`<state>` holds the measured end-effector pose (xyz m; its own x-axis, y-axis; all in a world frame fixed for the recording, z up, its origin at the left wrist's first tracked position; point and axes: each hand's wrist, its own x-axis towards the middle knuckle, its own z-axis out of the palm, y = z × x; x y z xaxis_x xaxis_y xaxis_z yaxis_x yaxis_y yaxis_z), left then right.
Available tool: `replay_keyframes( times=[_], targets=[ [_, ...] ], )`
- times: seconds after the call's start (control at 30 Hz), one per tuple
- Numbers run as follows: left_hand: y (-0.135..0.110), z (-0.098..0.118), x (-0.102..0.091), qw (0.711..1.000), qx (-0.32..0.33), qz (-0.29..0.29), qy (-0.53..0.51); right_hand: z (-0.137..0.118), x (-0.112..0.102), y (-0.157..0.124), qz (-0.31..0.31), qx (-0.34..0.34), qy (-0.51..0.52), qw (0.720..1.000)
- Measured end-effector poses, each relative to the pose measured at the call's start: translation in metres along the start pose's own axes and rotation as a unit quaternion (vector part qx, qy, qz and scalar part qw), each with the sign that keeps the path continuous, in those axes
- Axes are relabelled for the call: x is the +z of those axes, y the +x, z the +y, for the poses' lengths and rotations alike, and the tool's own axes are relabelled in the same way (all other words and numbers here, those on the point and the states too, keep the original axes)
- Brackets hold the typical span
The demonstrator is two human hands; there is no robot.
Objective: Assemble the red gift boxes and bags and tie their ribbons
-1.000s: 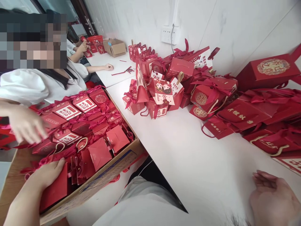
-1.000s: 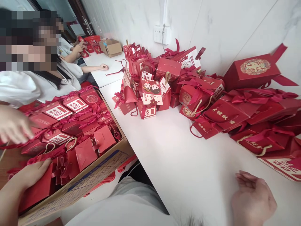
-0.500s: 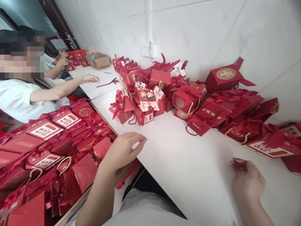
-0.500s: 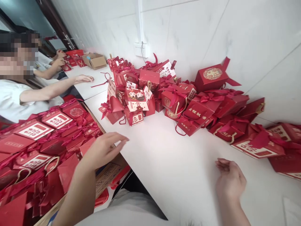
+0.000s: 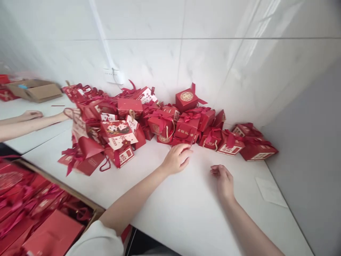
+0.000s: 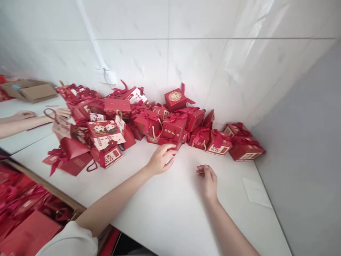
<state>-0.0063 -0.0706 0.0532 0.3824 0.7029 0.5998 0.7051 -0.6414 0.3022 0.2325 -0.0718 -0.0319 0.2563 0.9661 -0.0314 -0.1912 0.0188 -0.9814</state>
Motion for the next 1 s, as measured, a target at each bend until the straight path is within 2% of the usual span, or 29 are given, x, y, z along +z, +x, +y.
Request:
replay_keyframes(
  times=[0.07,0.13,0.2,0.53,0.67,0.83,0.93,1.0],
  targets=[
    [-0.007,-0.005,0.026,0.997,0.045,-0.050,0.021,-0.003,0.003,0.000,-0.007,-0.013,-0.007,1.000],
    [-0.011,-0.006,0.038,0.992,0.065,-0.097,0.036,-0.005,0.006,0.000,-0.012,-0.029,-0.012,0.999],
    [-0.010,-0.006,0.041,0.990,0.060,-0.118,0.046,-0.007,0.010,0.001,-0.009,-0.042,-0.014,0.999],
    [0.001,-0.008,0.046,0.986,0.051,-0.151,0.057,-0.006,0.019,0.006,0.044,-0.092,-0.022,0.995],
    [0.000,-0.011,0.052,0.986,0.009,-0.148,0.075,-0.006,0.021,0.008,0.057,-0.095,-0.039,0.993],
    [-0.007,-0.002,0.060,0.981,-0.091,-0.121,0.118,0.001,0.025,0.012,0.087,-0.103,-0.051,0.990],
    [-0.011,0.005,0.063,0.973,-0.137,-0.127,0.135,-0.002,0.033,0.015,0.095,-0.131,-0.061,0.985],
    [-0.012,0.006,0.063,0.969,-0.152,-0.145,0.132,-0.014,0.040,0.022,0.082,-0.167,-0.073,0.980]
  ],
)
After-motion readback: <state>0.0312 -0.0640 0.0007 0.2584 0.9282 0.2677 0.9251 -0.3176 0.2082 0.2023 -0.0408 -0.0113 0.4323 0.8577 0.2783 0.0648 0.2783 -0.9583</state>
